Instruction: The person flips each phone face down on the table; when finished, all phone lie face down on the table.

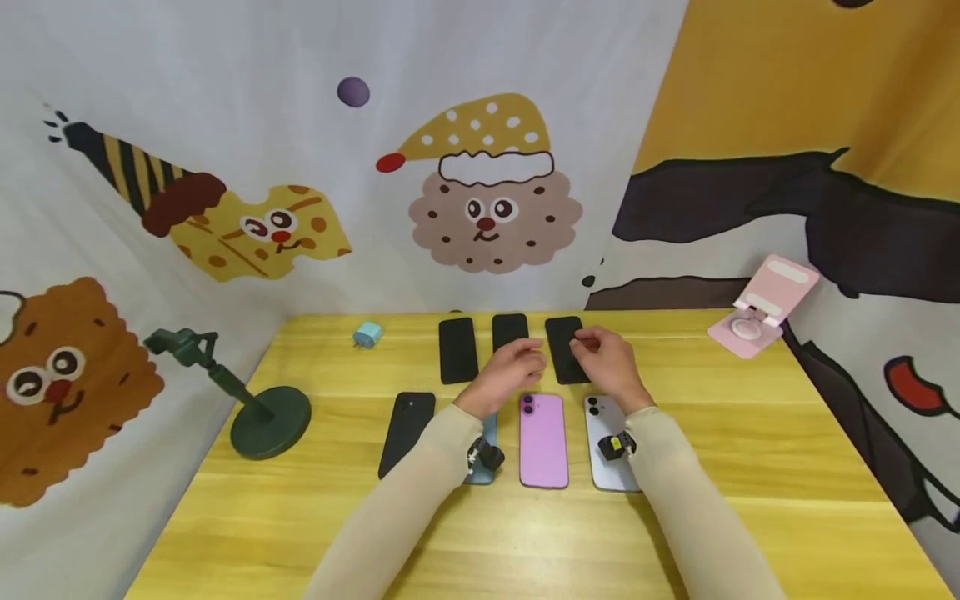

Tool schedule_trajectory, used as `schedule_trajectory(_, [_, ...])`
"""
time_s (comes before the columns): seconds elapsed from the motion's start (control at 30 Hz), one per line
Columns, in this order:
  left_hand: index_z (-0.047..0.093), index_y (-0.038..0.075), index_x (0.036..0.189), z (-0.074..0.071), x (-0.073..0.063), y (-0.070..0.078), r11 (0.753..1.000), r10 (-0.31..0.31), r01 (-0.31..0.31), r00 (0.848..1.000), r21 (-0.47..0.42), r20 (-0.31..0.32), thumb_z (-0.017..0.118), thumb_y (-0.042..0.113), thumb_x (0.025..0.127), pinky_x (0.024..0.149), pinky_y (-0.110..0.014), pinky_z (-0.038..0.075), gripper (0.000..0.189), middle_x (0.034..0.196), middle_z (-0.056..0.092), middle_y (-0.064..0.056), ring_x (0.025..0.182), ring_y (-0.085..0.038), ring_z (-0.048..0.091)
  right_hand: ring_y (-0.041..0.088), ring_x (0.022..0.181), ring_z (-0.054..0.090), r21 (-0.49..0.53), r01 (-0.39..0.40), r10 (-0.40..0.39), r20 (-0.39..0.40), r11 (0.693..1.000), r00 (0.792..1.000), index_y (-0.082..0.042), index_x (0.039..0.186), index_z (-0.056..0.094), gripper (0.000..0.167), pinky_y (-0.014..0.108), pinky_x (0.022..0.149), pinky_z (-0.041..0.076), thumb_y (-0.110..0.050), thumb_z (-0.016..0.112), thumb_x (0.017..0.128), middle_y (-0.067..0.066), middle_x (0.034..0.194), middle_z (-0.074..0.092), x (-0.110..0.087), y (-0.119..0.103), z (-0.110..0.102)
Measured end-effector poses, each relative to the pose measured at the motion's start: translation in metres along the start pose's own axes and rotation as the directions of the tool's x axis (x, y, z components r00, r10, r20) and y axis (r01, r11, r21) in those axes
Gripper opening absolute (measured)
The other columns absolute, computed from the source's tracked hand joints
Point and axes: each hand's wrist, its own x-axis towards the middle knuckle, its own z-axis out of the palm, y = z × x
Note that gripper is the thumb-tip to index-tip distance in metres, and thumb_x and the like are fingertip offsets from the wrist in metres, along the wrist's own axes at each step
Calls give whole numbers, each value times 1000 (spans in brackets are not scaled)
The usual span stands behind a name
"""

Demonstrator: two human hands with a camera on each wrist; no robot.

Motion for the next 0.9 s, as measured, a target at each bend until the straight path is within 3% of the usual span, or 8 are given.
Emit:
schedule_trajectory(0.13, [49, 2, 156, 9, 8, 1, 1000, -24, 25, 999, 17, -22, 68, 22, 103, 109, -45, 55, 60, 140, 66, -16, 130, -35, 64, 43, 127, 60, -10, -33, 33, -7, 999, 999, -1, 145, 59, 50, 58, 106, 53, -35, 56, 109, 26, 140, 63, 5, 6, -3])
schedule_trajectory(0.37, [47, 8, 159, 16, 9, 1, 994, -77, 79, 997, 77, -19, 67, 26, 104, 111, -48, 53, 61, 143, 66, -14, 128, -37, 66, 46, 135, 55, -18, -110, 111, 34, 994, 993, 2, 152, 51, 61, 60, 112, 49, -40, 56, 108, 30, 151, 54, 8, 10, -5])
schedule_trajectory(0.63, [37, 6, 163, 19, 14, -1, 994, -106, 106, 994, -19, -8, 68, 21, 103, 114, -49, 51, 69, 138, 67, -16, 129, -37, 66, 45, 140, 52, 33, -163, 159, 89, 986, 983, 2, 155, 47, 64, 60, 116, 46, -41, 56, 108, 29, 155, 50, 8, 12, -4])
schedule_trajectory(0.9, [36, 10, 164, 28, 17, 2, 993, -112, 110, 992, -36, -52, 70, 24, 102, 112, -50, 52, 72, 150, 57, -20, 130, -40, 65, 45, 137, 56, 55, -165, 160, 78, 985, 984, 2, 156, 46, 63, 59, 113, 48, -38, 57, 108, 28, 153, 53, 6, 14, -6])
